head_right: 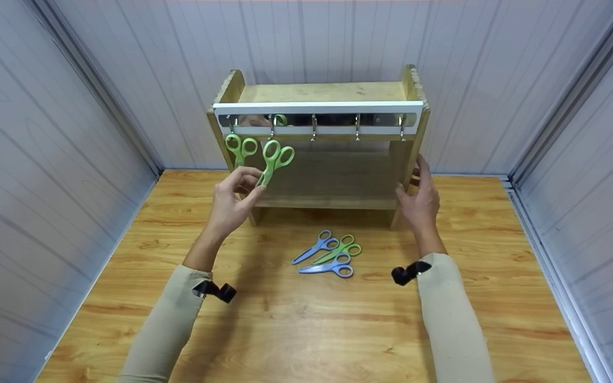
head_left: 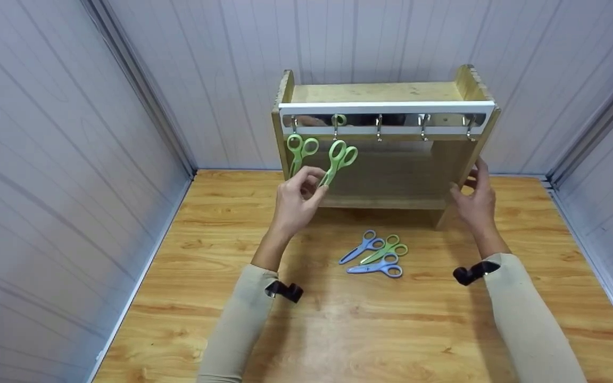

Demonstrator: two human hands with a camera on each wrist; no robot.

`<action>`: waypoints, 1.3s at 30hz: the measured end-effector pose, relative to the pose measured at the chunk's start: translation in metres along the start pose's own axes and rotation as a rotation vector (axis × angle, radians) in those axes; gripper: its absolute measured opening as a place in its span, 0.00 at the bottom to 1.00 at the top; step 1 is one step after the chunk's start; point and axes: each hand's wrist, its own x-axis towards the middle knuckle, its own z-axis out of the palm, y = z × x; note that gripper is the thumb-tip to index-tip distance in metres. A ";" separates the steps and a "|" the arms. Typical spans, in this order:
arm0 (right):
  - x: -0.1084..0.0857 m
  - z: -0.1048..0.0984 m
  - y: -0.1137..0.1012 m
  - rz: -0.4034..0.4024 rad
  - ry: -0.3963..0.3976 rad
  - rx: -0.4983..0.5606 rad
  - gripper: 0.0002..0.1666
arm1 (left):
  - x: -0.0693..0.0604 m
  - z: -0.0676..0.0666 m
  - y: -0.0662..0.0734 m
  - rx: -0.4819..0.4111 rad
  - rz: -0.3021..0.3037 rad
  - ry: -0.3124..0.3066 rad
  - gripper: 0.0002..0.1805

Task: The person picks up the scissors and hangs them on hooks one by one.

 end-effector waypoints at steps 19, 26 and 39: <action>0.001 -0.002 0.003 0.005 -0.030 0.001 0.51 | 0.008 0.011 -0.009 -0.081 -0.033 0.042 0.11; 0.000 -0.002 0.001 0.006 -0.032 0.010 0.51 | 0.010 0.012 -0.012 -0.094 -0.048 0.046 0.11; 0.002 0.001 0.001 -0.003 0.009 -0.011 0.51 | 0.008 0.017 -0.018 -0.103 -0.049 0.044 0.11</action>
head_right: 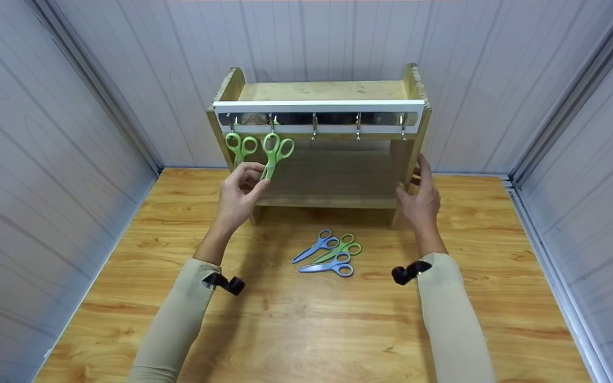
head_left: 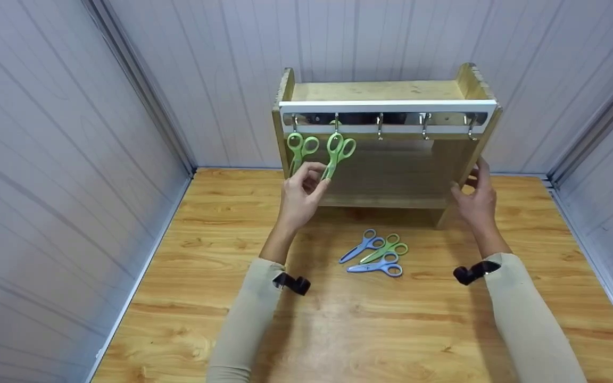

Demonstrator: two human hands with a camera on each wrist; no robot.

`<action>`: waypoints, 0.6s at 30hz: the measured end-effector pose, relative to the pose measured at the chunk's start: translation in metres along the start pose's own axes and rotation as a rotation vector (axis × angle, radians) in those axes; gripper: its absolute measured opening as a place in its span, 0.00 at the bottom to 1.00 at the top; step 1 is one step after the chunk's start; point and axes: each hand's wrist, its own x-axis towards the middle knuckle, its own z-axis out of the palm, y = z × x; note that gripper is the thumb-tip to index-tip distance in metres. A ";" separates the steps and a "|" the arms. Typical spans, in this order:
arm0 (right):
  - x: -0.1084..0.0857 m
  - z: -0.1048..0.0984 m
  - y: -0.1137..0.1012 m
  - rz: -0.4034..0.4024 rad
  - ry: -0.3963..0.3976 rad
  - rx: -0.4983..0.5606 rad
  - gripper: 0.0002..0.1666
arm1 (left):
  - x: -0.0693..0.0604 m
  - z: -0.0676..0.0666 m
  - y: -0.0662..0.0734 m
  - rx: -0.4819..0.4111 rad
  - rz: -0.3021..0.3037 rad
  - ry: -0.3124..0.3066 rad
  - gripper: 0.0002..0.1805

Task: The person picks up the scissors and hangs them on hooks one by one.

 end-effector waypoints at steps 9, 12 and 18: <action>0.000 0.000 0.001 0.007 -0.006 0.001 0.51 | -0.001 0.001 -0.002 0.032 0.002 -0.006 0.12; 0.000 0.000 0.001 0.006 -0.007 0.003 0.51 | -0.001 0.001 -0.003 0.041 -0.004 -0.010 0.12; 0.000 0.001 0.001 0.006 -0.004 0.005 0.51 | -0.004 0.001 -0.006 0.037 -0.020 -0.020 0.14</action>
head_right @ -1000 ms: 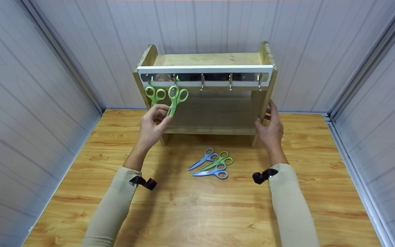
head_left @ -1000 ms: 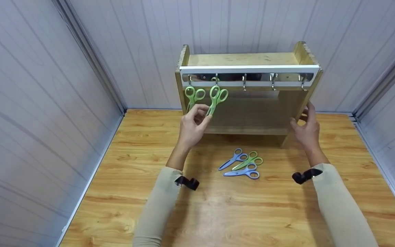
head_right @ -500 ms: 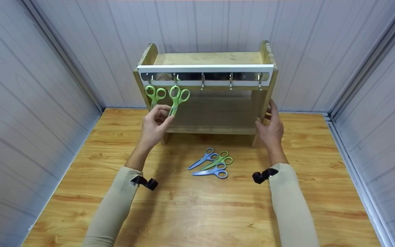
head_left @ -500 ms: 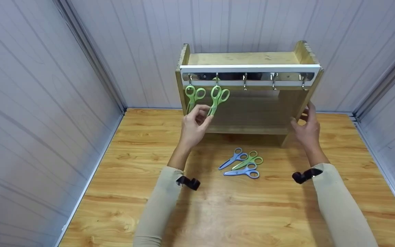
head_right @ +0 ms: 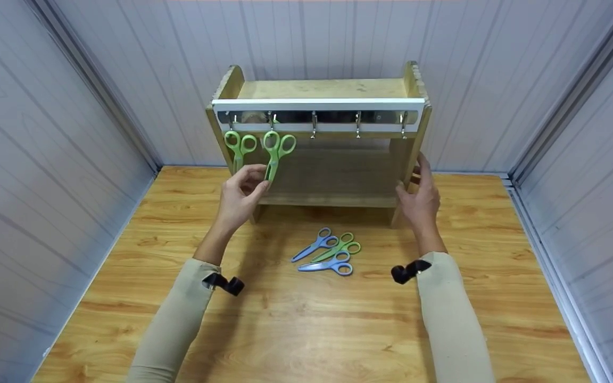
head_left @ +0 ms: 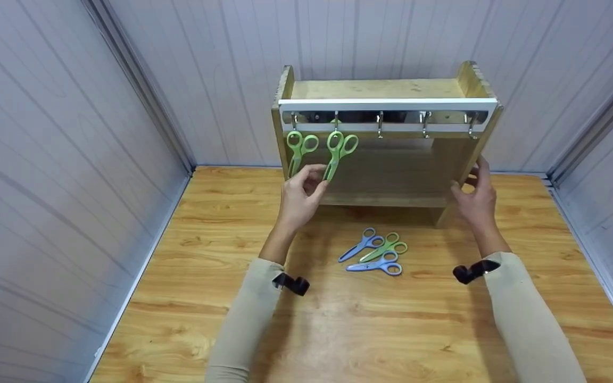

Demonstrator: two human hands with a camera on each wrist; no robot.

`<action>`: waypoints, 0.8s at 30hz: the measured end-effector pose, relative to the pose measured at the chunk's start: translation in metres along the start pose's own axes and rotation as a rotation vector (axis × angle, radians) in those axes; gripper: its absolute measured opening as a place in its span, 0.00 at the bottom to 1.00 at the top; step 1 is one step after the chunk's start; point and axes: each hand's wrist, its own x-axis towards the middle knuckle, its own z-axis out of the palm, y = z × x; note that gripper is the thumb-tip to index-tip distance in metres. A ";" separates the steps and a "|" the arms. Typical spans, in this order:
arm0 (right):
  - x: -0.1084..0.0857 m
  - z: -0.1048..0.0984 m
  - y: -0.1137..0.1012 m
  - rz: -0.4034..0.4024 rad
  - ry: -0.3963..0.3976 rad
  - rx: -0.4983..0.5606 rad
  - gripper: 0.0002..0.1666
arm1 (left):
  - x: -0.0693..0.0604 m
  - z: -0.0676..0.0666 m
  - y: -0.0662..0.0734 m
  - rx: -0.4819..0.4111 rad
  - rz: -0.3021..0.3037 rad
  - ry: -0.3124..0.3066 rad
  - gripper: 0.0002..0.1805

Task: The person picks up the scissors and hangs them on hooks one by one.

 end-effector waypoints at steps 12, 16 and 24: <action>0.000 0.000 -0.001 -0.006 0.021 -0.011 0.50 | 0.000 0.001 -0.001 -0.035 -0.006 -0.020 0.21; 0.000 0.000 -0.001 -0.009 0.020 -0.010 0.49 | -0.001 0.002 -0.001 -0.044 -0.003 -0.023 0.22; -0.001 0.000 0.001 -0.017 0.013 -0.004 0.49 | -0.004 0.003 -0.005 -0.055 -0.020 -0.031 0.22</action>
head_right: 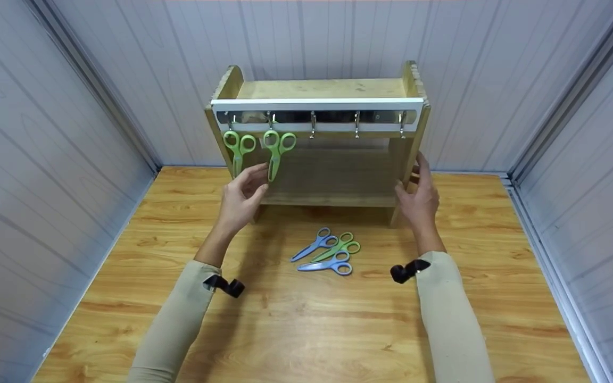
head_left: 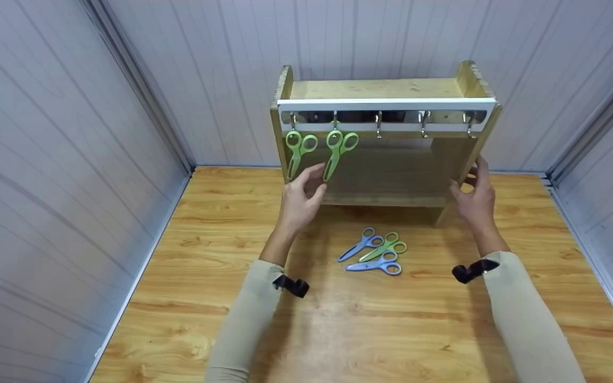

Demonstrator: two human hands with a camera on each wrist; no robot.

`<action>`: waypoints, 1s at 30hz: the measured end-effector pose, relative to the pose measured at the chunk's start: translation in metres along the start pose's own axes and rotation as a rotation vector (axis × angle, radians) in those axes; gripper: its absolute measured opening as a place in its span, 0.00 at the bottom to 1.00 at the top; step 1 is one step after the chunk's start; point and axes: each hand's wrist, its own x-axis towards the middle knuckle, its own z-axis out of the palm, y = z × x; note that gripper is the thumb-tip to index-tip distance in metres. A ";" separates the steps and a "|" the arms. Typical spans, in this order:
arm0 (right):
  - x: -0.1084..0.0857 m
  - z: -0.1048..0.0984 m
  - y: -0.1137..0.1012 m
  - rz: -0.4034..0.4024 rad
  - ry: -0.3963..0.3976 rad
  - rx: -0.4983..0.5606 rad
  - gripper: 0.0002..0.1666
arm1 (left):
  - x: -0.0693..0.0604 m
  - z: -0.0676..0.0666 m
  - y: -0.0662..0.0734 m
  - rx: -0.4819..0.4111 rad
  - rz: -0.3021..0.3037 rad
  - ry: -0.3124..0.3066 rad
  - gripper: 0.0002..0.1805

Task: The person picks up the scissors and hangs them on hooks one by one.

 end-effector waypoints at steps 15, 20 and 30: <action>0.000 -0.004 0.001 -0.002 -0.003 0.009 0.49 | -0.006 0.002 -0.008 0.022 0.000 0.006 0.22; 0.000 -0.003 0.000 0.007 -0.032 0.012 0.51 | -0.008 0.002 -0.011 0.030 -0.018 0.005 0.21; 0.001 -0.002 0.002 0.016 -0.044 0.002 0.51 | -0.014 0.001 -0.016 0.025 -0.055 -0.002 0.20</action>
